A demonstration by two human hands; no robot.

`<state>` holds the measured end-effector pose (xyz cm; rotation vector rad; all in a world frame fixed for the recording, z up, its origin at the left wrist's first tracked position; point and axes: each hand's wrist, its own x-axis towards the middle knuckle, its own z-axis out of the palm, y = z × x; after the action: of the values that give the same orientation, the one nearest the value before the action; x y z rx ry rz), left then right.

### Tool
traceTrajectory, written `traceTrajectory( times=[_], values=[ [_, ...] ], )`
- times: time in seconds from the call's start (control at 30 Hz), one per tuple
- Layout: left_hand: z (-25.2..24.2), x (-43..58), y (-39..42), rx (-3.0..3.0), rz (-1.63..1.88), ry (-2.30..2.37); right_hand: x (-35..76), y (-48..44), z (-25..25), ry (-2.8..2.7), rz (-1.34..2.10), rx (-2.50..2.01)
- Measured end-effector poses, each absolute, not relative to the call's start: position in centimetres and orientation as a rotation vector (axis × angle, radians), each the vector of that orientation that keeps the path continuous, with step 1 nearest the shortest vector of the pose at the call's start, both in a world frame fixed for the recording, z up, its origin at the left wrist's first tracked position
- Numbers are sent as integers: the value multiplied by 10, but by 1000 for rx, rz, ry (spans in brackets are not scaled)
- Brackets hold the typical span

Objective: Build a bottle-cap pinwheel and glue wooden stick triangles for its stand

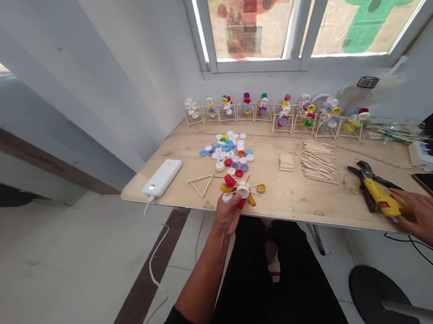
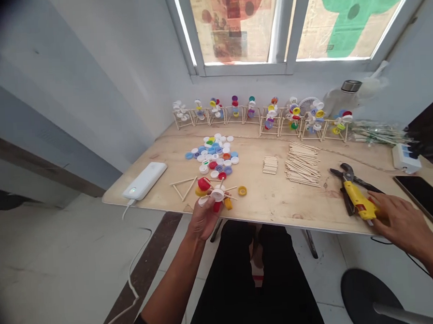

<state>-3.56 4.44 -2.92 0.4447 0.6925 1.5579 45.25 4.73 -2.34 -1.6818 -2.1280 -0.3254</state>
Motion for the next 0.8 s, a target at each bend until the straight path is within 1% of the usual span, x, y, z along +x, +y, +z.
traceTrajectory(
  times=[0.13,0.2,0.3,0.47,0.6,0.8],
  values=[
    [-29,-36,44,458,1553,689,418,35,2,-1988,-321,-1645],
    [-28,-36,42,477,1546,698,383,28,14,-1967,-250,-1626],
    [-24,-33,38,525,1513,722,314,19,27,-1928,49,-1610],
    [-18,-31,27,602,1450,782,199,22,36,-1947,634,-1352],
    [-16,-32,21,661,1407,784,148,33,38,-1979,815,-1207],
    [-19,-39,21,745,1349,764,126,42,39,-2025,932,-1203]
  ],
)
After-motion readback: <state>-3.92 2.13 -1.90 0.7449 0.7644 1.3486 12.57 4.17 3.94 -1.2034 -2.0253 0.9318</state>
